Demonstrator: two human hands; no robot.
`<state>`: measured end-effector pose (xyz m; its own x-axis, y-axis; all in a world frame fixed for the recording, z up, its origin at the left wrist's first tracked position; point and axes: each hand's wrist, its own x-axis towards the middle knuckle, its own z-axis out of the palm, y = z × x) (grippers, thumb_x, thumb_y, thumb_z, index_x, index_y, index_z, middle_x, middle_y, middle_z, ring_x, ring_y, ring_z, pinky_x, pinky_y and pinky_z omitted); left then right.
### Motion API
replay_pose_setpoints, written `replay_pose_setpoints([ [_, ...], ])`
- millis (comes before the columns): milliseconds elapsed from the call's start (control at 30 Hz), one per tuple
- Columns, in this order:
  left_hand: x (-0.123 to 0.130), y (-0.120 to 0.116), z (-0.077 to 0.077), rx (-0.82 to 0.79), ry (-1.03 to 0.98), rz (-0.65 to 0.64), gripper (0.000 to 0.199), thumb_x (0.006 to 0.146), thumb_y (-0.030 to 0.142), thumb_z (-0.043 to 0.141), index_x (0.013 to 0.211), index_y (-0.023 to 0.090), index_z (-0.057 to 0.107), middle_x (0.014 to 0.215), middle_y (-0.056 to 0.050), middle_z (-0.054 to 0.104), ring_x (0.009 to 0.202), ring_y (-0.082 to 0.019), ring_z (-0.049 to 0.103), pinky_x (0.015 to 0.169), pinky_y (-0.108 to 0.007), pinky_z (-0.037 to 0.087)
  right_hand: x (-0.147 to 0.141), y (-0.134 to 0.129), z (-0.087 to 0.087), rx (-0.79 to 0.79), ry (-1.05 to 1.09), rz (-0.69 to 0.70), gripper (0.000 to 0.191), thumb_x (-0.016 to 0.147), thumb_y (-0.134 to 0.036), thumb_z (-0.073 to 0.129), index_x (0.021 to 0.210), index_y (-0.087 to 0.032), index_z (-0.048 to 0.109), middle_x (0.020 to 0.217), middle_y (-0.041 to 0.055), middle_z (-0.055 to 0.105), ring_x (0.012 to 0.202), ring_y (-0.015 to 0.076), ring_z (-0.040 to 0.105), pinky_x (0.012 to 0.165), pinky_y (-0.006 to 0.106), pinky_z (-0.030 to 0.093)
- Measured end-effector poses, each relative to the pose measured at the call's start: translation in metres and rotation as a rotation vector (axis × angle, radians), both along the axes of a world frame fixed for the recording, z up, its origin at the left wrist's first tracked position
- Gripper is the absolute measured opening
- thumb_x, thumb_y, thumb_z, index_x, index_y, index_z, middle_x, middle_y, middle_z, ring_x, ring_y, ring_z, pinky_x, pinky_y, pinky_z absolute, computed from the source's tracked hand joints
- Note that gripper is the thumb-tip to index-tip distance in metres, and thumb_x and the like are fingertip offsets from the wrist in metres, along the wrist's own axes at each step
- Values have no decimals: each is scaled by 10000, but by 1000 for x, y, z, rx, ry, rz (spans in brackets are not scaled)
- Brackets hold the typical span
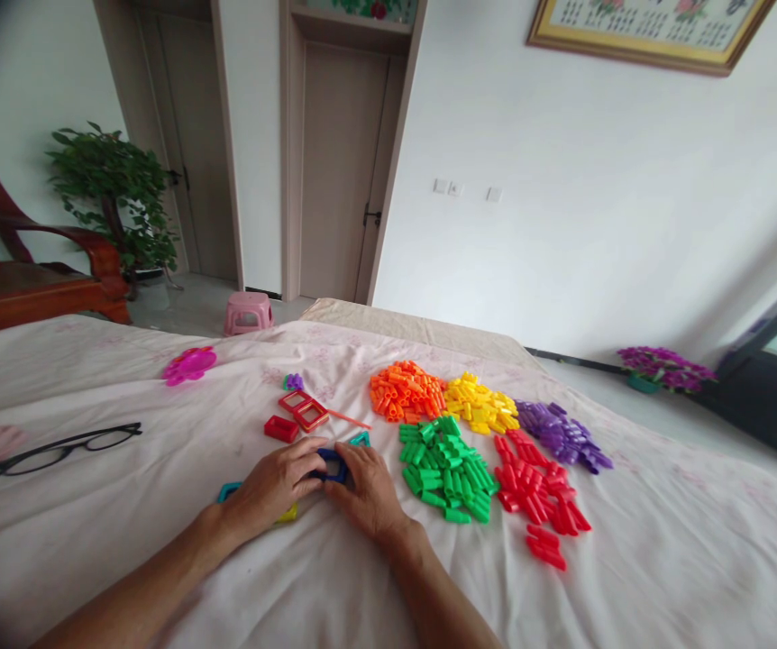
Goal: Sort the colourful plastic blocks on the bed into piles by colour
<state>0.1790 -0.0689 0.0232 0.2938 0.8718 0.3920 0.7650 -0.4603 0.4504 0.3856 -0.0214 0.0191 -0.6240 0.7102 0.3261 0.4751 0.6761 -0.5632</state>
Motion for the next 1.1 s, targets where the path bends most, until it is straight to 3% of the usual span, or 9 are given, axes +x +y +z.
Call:
replay_pose_setpoints([
  [167,-3,5,-3,-115,-147,39,611,756,140,742,1332,260,578,1369,-98,656,1259,-262,616,1068,-418,486,5,1,6,-25,6,23,533,844,-305,680,1364,-227,597,1282,103,667,1164,291,600,1038,461,454],
  [233,-2,7,-1,-149,-174,52,667,737,134,749,1364,255,555,1389,-111,643,1268,-273,610,1078,-432,475,6,2,6,-9,0,32,582,820,-292,701,1384,-219,579,1301,113,656,1180,300,594,1049,470,446],
  [500,-2,11,-3,-165,-269,20,643,692,112,718,1300,275,584,1295,-76,692,1145,-240,672,979,-373,537,6,6,1,40,-9,49,598,813,-280,714,1389,-222,563,1261,106,667,1150,281,603,1028,445,463],
  [667,-5,12,1,-182,-246,-28,640,672,131,727,1286,257,595,1316,-71,678,1186,-238,643,1005,-363,516,3,3,6,93,-72,53,618,807,-317,732,1391,-225,552,1256,105,672,1140,276,603,1032,447,448],
  [833,-5,9,10,-217,-237,-28,611,661,118,704,1255,239,622,1248,-75,706,1120,-231,664,954,-340,526,-2,-8,11,131,-143,-21,640,784,-368,775,1377,-246,565,1252,88,673,1151,288,588,1026,455,439],
  [967,-5,9,12,-242,-257,-51,592,667,133,711,1244,248,640,1246,-68,710,1119,-235,664,971,-358,518,-9,-15,14,157,-180,-99,584,793,-300,745,1352,-242,586,1192,95,687,1103,289,598,989,445,464],
  [1100,-20,16,19,-254,-389,-43,579,701,255,763,1266,228,638,1292,-85,694,1114,-241,672,945,-359,540,-10,-17,17,169,-195,-121,567,769,-281,731,1320,-218,614,1156,108,699,1064,296,612,971,444,491],
])
